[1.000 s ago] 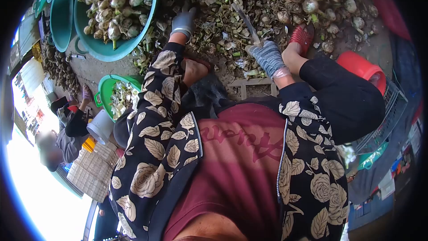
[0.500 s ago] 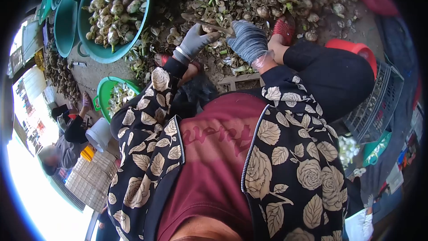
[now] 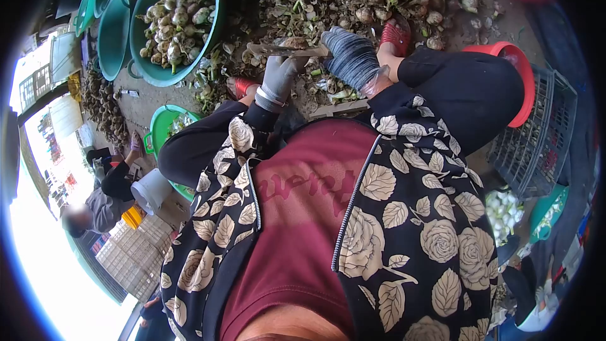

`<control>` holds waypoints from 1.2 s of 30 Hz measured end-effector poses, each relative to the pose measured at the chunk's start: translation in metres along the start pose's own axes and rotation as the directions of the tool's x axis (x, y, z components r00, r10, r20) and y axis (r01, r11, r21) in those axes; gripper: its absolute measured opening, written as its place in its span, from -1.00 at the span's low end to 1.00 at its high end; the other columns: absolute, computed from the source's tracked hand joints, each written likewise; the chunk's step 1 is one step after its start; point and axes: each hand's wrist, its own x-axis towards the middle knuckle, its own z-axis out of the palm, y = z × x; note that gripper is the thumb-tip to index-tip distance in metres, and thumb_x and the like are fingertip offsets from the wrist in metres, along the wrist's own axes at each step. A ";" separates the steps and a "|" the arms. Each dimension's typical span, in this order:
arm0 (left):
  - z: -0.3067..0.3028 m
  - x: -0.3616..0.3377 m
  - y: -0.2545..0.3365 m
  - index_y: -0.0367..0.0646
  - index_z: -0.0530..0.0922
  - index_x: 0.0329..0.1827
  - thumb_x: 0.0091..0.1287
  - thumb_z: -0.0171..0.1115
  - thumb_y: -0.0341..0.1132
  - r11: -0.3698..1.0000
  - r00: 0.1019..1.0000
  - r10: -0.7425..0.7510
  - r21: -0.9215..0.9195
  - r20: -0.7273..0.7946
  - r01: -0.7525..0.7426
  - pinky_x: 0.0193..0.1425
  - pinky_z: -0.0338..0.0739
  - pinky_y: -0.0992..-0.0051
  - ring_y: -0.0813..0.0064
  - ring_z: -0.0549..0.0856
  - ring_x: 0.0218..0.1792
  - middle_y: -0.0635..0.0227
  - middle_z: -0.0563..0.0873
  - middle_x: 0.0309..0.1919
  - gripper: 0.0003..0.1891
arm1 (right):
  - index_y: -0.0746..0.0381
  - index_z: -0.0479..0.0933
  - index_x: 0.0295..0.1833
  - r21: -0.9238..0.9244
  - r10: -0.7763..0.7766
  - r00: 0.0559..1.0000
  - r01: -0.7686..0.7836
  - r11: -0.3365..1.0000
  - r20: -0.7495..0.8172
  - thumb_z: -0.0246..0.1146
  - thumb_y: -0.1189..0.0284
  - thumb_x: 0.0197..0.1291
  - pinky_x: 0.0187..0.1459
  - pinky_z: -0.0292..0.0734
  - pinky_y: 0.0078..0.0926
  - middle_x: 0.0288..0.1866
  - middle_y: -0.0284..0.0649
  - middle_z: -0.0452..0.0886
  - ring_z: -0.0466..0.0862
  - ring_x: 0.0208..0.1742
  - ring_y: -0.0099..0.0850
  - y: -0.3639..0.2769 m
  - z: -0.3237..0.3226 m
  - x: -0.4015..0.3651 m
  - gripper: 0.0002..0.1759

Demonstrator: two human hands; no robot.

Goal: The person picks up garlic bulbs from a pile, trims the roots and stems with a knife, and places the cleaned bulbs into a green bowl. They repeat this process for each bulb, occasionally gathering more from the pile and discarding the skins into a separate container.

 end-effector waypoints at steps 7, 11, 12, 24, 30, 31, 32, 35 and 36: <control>0.011 -0.014 0.021 -0.27 0.54 -0.28 0.09 0.20 -0.38 0.982 0.971 -0.139 -0.150 -0.194 0.110 -0.34 0.41 0.60 0.68 0.51 -0.42 0.47 0.59 -0.45 -0.83 | 0.27 0.54 -0.24 -0.178 -0.068 0.988 0.092 0.980 0.137 0.28 0.34 -0.12 -0.15 0.51 -0.21 -0.26 -0.01 0.59 0.59 -0.20 -0.06 0.037 0.041 0.007 -0.69; 0.012 -0.041 0.073 -0.27 0.50 -0.25 0.04 0.18 -0.38 0.931 0.952 0.303 0.202 0.035 -0.304 -0.40 0.39 0.58 0.66 0.46 -0.47 0.46 0.51 -0.52 -0.78 | 0.26 0.57 -0.27 -0.026 0.446 0.885 -0.447 0.894 0.131 0.17 0.24 -0.04 -0.14 0.51 -0.17 -0.30 0.10 0.61 0.60 -0.22 0.01 0.083 0.054 0.014 -0.68; 0.009 -0.039 0.075 -0.28 0.50 -0.21 0.07 0.18 -0.34 0.936 0.958 0.287 0.210 0.006 -0.282 -0.33 0.41 0.58 0.65 0.49 -0.41 0.44 0.54 -0.47 -0.75 | 0.26 0.56 -0.24 -0.032 0.401 0.912 -0.400 0.916 0.083 0.17 0.18 -0.05 -0.11 0.50 -0.17 -0.28 0.12 0.60 0.59 -0.17 0.03 0.088 0.065 0.020 -0.62; 0.004 0.005 0.030 -0.05 0.53 -0.45 -0.03 0.14 -0.30 -0.232 0.440 0.240 0.491 0.866 -0.840 -0.13 0.40 0.41 0.36 0.53 -0.22 0.38 0.53 -0.35 -0.90 | 0.26 0.52 -0.25 -0.008 -0.028 0.981 0.030 1.000 0.190 0.25 0.23 -0.08 -0.19 0.51 -0.17 -0.31 0.02 0.59 0.60 -0.24 -0.05 -0.008 -0.034 0.032 -0.66; -0.058 0.040 -0.007 0.00 0.56 -0.47 -0.03 0.17 -0.28 -0.786 0.473 -0.066 0.246 0.878 -0.566 -0.20 0.42 0.36 0.39 0.53 -0.28 0.45 0.53 -0.41 -0.93 | 0.13 0.62 -0.31 -0.544 0.128 0.721 0.380 0.748 0.680 0.20 0.30 -0.09 -0.19 0.56 -0.32 -0.35 -0.15 0.65 0.66 -0.25 -0.18 0.094 0.042 0.021 -0.78; -0.081 0.055 0.004 0.01 0.56 -0.43 -0.01 0.18 -0.29 -0.597 0.668 0.027 0.548 0.744 -0.586 -0.15 0.42 0.35 0.36 0.53 -0.24 0.43 0.54 -0.40 -0.92 | 0.15 0.62 -0.31 -0.536 0.103 0.686 0.455 0.712 0.720 0.21 0.29 -0.09 -0.19 0.56 -0.31 -0.33 -0.12 0.65 0.65 -0.25 -0.16 0.086 0.035 0.018 -0.76; -0.099 0.066 0.029 0.02 0.57 -0.39 0.01 0.18 -0.30 -0.356 0.819 0.118 0.794 0.561 -0.492 -0.09 0.42 0.33 0.33 0.53 -0.21 0.42 0.54 -0.38 -0.90 | 0.17 0.62 -0.30 -0.520 0.078 0.649 0.527 0.672 0.757 0.21 0.28 -0.08 -0.18 0.55 -0.29 -0.32 -0.10 0.64 0.65 -0.24 -0.14 0.068 0.018 0.017 -0.75; -0.147 0.073 0.106 -0.02 0.59 -0.25 0.07 0.15 -0.30 -0.505 0.857 0.449 0.863 0.254 0.009 0.20 0.22 0.11 0.21 0.48 0.04 0.27 0.58 -0.21 -0.82 | 0.32 0.56 -0.30 -0.217 0.223 0.903 -0.150 0.965 0.367 0.27 0.23 -0.07 -0.26 0.51 -0.26 -0.35 0.07 0.60 0.62 -0.31 -0.11 0.093 0.054 0.012 -0.65; -0.149 0.078 0.124 -0.02 0.59 -0.22 0.06 0.13 -0.32 -0.367 0.891 0.449 0.923 0.066 0.117 0.22 0.20 0.09 0.17 0.51 0.00 0.25 0.59 -0.17 -0.79 | 0.36 0.55 -0.34 0.038 0.299 0.941 -0.309 0.950 0.158 0.29 0.23 -0.08 -0.32 0.49 -0.28 -0.42 0.08 0.58 0.61 -0.36 -0.14 0.112 0.082 0.009 -0.63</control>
